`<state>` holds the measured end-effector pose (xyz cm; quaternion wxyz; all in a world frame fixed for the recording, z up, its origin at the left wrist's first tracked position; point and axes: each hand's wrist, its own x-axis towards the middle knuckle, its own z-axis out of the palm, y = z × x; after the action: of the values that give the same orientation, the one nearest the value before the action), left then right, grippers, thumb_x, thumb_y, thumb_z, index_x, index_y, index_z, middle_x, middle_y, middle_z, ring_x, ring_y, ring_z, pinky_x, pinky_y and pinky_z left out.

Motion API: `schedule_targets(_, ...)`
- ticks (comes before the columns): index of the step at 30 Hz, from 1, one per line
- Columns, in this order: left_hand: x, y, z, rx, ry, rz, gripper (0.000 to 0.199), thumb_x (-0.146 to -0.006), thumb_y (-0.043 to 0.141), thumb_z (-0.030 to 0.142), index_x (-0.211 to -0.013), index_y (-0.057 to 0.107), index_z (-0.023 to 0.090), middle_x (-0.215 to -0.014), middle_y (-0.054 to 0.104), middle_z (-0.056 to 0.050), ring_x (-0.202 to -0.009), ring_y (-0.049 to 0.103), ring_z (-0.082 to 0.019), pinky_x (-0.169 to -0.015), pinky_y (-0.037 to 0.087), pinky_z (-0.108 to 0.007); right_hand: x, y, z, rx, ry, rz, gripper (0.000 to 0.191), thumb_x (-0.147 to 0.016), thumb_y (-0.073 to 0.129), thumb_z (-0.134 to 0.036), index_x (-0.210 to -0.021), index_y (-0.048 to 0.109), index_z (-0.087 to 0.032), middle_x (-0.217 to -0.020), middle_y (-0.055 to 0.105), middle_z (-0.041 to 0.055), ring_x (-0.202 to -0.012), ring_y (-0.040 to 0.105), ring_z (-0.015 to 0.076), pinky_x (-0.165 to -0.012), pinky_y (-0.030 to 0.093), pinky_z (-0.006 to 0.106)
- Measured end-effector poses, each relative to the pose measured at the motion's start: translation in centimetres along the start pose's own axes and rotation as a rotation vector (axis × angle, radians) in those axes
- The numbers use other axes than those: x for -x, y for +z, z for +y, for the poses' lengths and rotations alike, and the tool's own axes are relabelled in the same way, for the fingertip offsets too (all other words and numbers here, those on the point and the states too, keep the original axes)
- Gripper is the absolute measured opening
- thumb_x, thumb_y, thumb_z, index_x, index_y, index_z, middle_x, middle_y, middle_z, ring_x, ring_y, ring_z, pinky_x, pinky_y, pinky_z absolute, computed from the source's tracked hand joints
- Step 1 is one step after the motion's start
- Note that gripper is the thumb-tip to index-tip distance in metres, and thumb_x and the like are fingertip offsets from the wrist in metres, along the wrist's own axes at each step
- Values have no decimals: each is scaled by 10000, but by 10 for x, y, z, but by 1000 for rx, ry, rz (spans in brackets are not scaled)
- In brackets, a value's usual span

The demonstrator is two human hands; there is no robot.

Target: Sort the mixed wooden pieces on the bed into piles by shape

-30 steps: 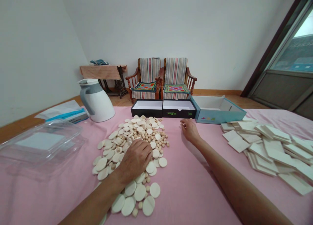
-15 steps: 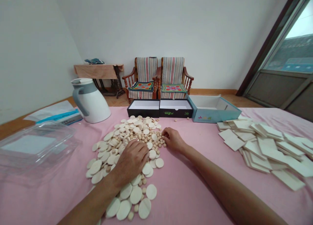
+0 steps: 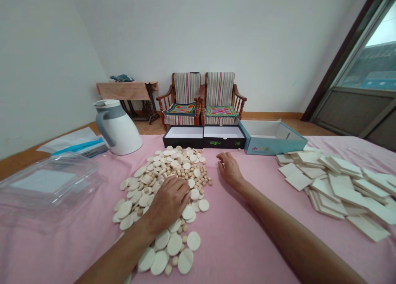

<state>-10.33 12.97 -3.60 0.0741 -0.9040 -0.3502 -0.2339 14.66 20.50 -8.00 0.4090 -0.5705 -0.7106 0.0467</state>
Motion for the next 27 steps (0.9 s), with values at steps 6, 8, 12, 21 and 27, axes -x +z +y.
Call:
schedule_targets(6, 2, -8, 0, 50, -26, 46, 153, -902, 495, 200, -978, 626, 175, -1066, 661, -81, -1023, 586, -228, -971, 428, -442, 6, 10, -14, -5, -39, -117, 211, -885, 434, -171, -972, 625, -153, -943, 626, 94, -935, 551, 194, -857, 422, 312)
schedule_targets(8, -3, -17, -5, 68, -24, 2, 173, -908, 490, 222, -1004, 627, 178, -1062, 668, -79, -1022, 592, -228, -959, 437, -429, 1, 11, -17, 10, -51, -147, 221, -885, 439, -164, -986, 634, -147, -958, 637, 96, -935, 559, 186, -862, 418, 302)
schedule_targets(12, -35, -25, -36, 85, -71, -184, 225, -933, 440, 248, -1035, 635, 203, -1094, 670, -58, -1057, 596, -205, -956, 452, -358, -25, 18, -26, 53, -69, -217, 271, -878, 456, -153, -1075, 641, -135, -1045, 657, 117, -988, 575, 184, -895, 404, 293)
schedule_targets(21, -114, 39, -132, -106, -320, -306, 273, -933, 515, 249, -1181, 577, 155, -1205, 596, -104, -1094, 573, -237, -938, 477, -435, -87, 65, -48, 229, 222, -319, 491, -842, 495, -496, -1201, 620, -186, -1129, 658, 131, -1080, 556, 294, -878, 407, 386)
schedule_targets(27, -125, 56, -138, -123, -313, -438, 324, -924, 559, 332, -1197, 546, 158, -1197, 571, -94, -1015, 597, -216, -849, 524, -424, -86, 82, -59, 215, 147, -385, 490, -800, 515, -508, -1188, 607, -224, -1204, 611, 125, -1125, 511, 320, -885, 400, 453)
